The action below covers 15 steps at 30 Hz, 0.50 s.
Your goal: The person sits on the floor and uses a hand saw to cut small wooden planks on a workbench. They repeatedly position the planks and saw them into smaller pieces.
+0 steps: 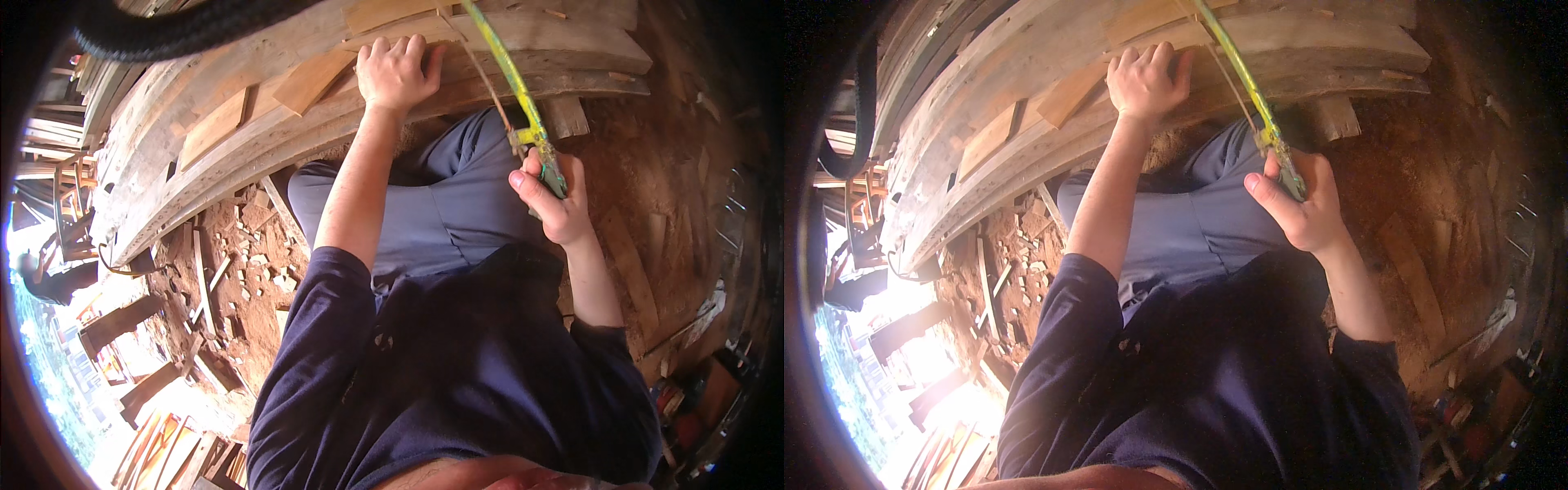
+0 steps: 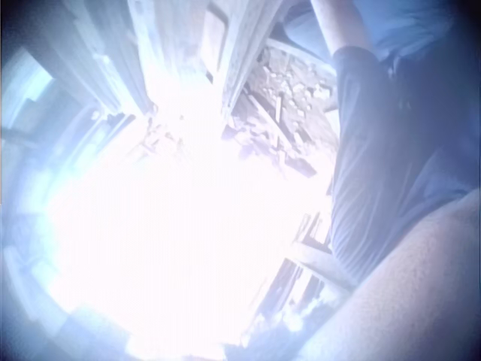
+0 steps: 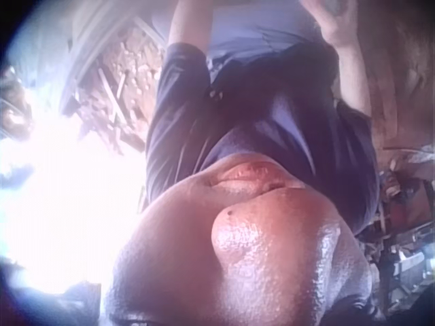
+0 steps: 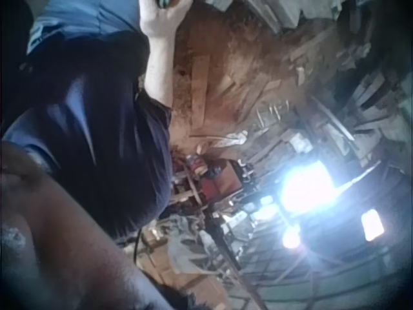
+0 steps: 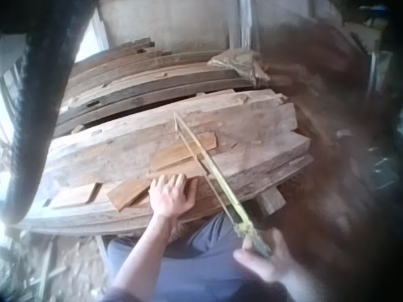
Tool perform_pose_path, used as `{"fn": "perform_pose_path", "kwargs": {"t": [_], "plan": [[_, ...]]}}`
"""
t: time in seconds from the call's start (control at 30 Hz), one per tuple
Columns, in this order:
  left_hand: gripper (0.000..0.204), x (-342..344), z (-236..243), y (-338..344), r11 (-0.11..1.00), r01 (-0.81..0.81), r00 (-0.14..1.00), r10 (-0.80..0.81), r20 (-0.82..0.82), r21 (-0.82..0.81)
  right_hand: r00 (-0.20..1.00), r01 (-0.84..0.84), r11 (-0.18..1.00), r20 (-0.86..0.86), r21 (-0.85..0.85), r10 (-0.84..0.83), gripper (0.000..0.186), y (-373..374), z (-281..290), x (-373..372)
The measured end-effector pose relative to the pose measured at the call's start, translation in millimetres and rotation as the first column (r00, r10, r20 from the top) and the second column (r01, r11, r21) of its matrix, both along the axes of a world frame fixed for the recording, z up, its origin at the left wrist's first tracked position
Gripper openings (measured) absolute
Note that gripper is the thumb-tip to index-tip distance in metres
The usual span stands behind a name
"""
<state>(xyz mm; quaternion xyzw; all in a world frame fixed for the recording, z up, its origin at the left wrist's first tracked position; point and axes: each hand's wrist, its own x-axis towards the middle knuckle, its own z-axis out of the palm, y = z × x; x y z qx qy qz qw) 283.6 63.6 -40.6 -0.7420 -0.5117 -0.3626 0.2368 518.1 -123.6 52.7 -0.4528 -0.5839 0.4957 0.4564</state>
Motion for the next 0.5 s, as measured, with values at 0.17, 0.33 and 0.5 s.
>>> {"fn": "perform_pose_path", "kwargs": {"t": [0.17,0.33,0.5], "plan": [[0.038,1.7,-0.8,0.0,1.000,-0.021,1.000,0.021,-0.013,0.005,0.991,-0.067,0.992,-0.105,0.110,0.078,0.032,29.5,4.1,-7.6],[0.038,2.8,-2.1,3.4,0.999,-0.054,0.999,0.054,0.008,-0.007,0.999,0.020,0.990,-0.034,0.136,-0.015,0.030,74.1,-15.1,-38.1],[0.042,2.1,-4.6,5.8,0.998,-0.037,0.999,0.036,0.013,0.041,0.985,0.043,0.999,-0.168,0.024,-0.038,0.025,97.4,-45.6,-57.6]]}}
